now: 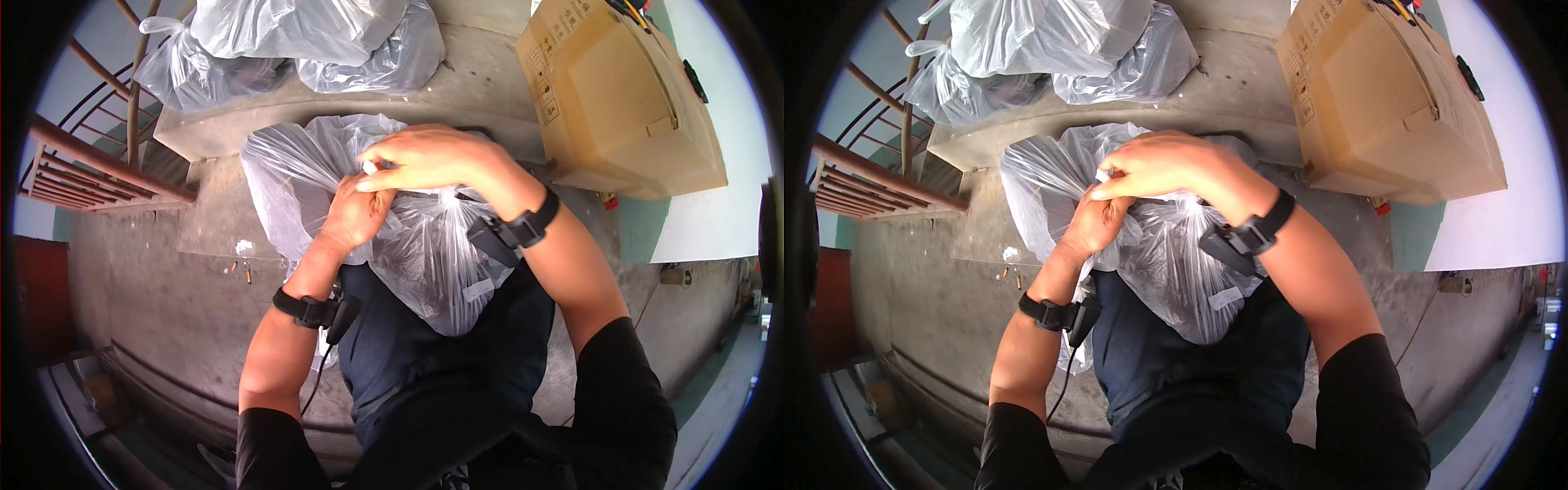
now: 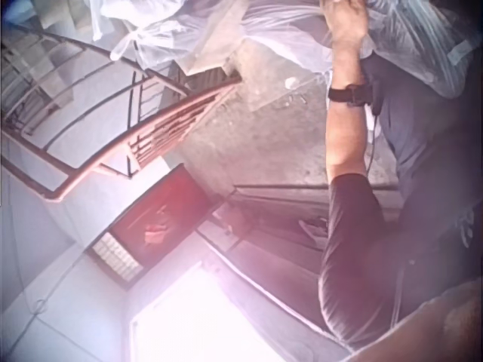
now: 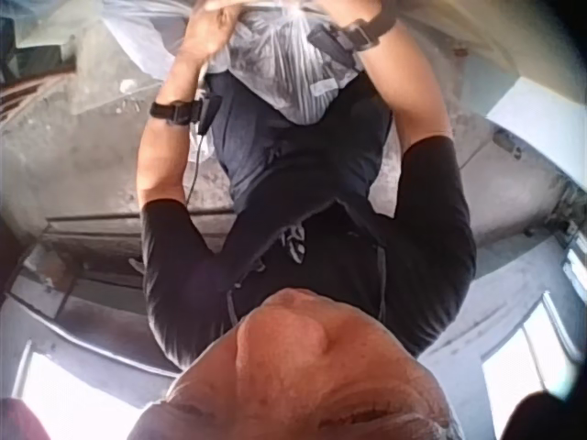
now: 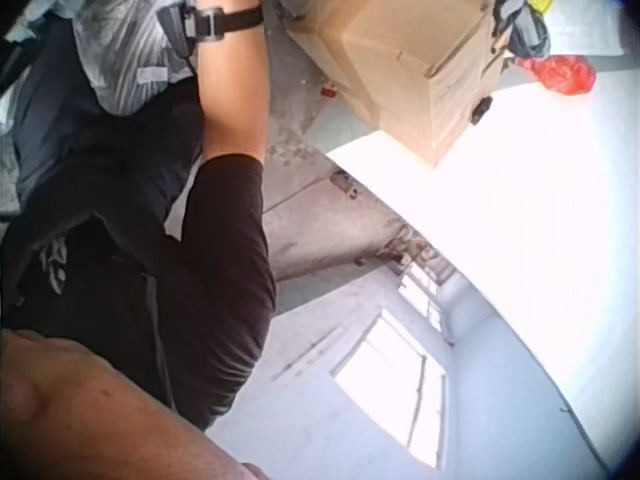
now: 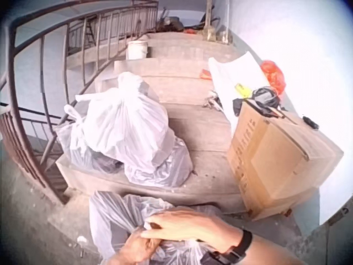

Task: Gathering shoe upper components from a rack and placing them into plastic bags, then tying the bags.

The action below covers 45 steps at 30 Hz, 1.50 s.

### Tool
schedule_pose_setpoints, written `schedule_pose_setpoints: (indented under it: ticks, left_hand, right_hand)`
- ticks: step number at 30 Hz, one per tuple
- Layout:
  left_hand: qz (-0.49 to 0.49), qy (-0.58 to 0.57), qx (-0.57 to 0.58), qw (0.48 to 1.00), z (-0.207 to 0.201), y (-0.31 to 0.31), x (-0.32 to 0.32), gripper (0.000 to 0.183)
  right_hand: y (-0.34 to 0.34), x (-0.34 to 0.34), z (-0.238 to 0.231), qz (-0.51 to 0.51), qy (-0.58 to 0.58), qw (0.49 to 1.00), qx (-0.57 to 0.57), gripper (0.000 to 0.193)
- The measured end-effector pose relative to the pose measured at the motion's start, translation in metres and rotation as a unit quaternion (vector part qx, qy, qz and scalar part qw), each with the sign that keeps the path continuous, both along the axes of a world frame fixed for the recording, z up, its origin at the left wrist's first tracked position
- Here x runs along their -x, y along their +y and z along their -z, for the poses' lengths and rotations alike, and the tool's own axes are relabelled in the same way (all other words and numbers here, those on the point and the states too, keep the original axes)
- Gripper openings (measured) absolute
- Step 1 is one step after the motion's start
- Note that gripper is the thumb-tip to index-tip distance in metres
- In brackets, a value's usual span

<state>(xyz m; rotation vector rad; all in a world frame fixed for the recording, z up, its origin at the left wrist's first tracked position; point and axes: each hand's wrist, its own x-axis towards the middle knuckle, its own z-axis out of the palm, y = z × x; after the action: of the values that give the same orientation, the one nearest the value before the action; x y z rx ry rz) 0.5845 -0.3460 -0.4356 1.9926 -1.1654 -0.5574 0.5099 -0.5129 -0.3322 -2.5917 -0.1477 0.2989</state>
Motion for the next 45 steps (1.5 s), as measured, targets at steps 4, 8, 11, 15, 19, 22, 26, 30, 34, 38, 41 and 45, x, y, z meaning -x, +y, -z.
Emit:
schedule_pose_setpoints:
  ticks: [4,8,11,15,19,22,26,30,34,38,41,45]
  left_hand:
    - [0.058,-0.068,0.079,0.993,-0.007,0.005,-0.013,0.035]
    - [0.084,0.11,0.002,0.99,-0.019,0.008,-0.02,0.042]
    - [0.068,0.253,0.044,0.964,-0.027,0.008,-0.016,0.037]
    - [0.146,0.075,-0.017,0.986,-0.043,0.011,-0.014,0.015]
    - [0.172,-0.365,0.026,0.915,-0.041,0.015,0.0,0.013]
    - [0.136,-0.469,0.063,0.87,-0.037,0.016,0.001,0.014]
    - [0.086,-0.501,0.082,0.857,-0.034,0.011,0.008,0.017]
    - [0.058,-0.487,0.055,0.87,-0.034,0.011,0.004,0.018]
    - [0.032,-0.478,0.085,0.873,-0.039,0.005,0.003,0.021]
    - [0.036,-0.466,0.11,0.877,-0.048,0.006,0.005,0.019]
    - [0.095,-0.416,0.073,0.901,-0.051,0.016,0.004,0.016]
    - [0.05,-0.374,0.066,0.924,-0.05,0.026,0.03,0.019]
  right_hand:
    - [-0.025,0.031,-0.003,0.026,0.034,0.997,0.07,0.038]
    - [-0.005,0.053,0.004,0.003,-0.164,0.981,0.103,0.026]
    - [0.029,0.076,0.021,0.01,-0.174,0.98,0.093,0.014]
    - [0.022,0.08,0.048,0.059,-0.083,0.981,0.166,0.017]
    - [0.005,0.065,0.035,0.135,-0.19,0.971,0.046,0.017]
    - [-0.001,0.042,0.056,0.111,-0.175,0.978,0.005,0.022]
    - [-0.016,0.02,0.075,0.025,-0.045,0.984,-0.171,0.034]
    - [-0.015,0.01,0.064,0.065,0.093,0.933,-0.342,0.037]
    - [-0.021,0.002,0.073,0.1,0.102,0.921,-0.362,0.03]
    - [-0.017,0.005,0.068,-0.004,-0.172,0.985,-0.021,0.019]
    - [0.001,0.012,0.036,0.016,-0.169,0.983,-0.068,0.017]
    - [-0.01,0.019,0.054,-0.021,-0.182,0.979,-0.086,0.009]
